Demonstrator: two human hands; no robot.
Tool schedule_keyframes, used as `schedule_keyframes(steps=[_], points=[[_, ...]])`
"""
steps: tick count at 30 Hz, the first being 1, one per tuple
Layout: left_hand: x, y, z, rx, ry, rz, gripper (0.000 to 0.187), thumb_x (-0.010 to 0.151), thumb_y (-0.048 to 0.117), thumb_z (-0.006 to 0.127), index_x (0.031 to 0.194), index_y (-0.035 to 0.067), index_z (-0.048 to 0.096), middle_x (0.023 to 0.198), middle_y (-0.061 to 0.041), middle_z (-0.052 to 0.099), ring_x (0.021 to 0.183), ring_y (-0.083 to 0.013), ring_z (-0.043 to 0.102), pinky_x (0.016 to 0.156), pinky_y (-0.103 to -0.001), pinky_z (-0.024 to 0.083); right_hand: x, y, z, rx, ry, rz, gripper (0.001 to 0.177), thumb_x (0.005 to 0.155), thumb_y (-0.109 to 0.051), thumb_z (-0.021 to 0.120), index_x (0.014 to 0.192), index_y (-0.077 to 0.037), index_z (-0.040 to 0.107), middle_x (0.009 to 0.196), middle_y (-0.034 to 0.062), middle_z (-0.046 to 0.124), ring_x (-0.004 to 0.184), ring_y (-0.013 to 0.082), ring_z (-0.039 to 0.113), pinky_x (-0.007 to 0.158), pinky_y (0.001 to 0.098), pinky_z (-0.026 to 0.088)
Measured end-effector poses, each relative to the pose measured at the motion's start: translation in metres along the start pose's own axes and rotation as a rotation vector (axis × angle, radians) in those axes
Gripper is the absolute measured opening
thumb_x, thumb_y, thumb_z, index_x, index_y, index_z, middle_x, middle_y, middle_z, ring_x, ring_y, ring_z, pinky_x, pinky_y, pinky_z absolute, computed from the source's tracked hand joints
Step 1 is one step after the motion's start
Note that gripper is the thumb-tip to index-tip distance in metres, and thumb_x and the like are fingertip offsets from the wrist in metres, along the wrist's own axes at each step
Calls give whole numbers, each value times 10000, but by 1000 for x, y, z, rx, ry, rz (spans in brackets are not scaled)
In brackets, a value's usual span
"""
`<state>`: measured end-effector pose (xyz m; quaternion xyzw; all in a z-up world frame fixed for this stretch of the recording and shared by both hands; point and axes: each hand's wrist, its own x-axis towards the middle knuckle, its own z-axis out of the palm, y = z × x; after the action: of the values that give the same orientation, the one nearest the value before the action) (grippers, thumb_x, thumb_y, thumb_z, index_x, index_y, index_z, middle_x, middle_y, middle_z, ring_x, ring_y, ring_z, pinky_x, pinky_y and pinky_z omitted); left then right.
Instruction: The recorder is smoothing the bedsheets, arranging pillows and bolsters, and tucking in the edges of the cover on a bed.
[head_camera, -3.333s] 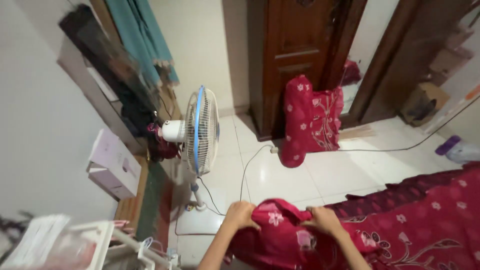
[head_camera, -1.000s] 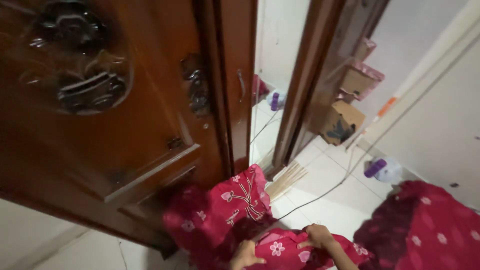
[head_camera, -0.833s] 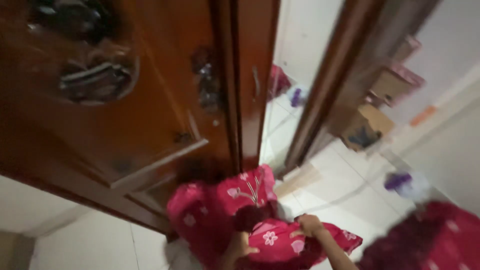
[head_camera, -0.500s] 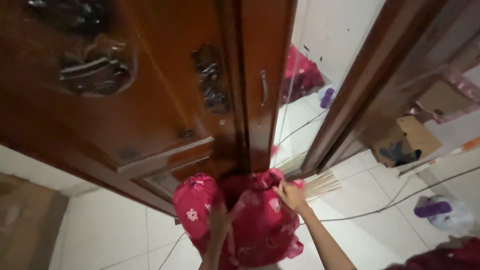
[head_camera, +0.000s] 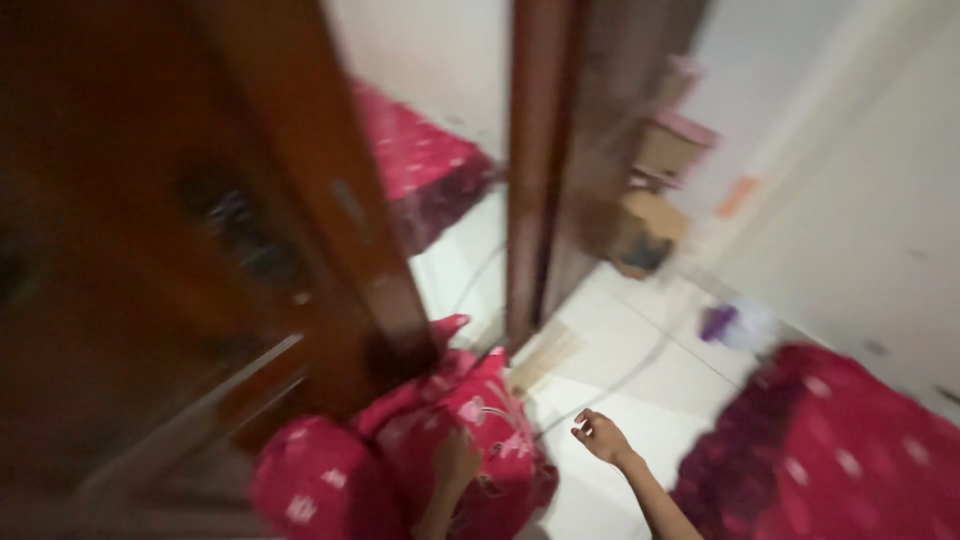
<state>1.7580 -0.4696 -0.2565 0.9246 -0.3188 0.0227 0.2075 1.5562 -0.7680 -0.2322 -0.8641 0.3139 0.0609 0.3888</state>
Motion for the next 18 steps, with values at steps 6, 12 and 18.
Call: schedule_keyframes(steps=[6,12,18], points=[[27,71,-34,-211,-463,232,264,797,315,774,941,120,668,957,-127,699,901,-341,708,778,-493,568,-138,82,-17,12,274,392,601,891,-489,717,1386,-179,576,1397,163,572,1275,340,591,1092,423,490],[29,112,-36,-150,-655,485,278,816,361,765,994,166,677,1033,-98,692,988,-342,689,848,-498,555,-296,199,73,7,425,817,804,840,-615,733,1474,-197,468,1456,217,506,1371,397,507,1140,503,446],[-8,135,-21,-233,-773,722,313,824,352,757,1065,184,648,1077,-105,680,982,-334,696,863,-463,558,-476,181,196,103,820,1088,768,783,-594,764,1413,-223,530,1466,227,447,1343,390,510,1141,475,444]])
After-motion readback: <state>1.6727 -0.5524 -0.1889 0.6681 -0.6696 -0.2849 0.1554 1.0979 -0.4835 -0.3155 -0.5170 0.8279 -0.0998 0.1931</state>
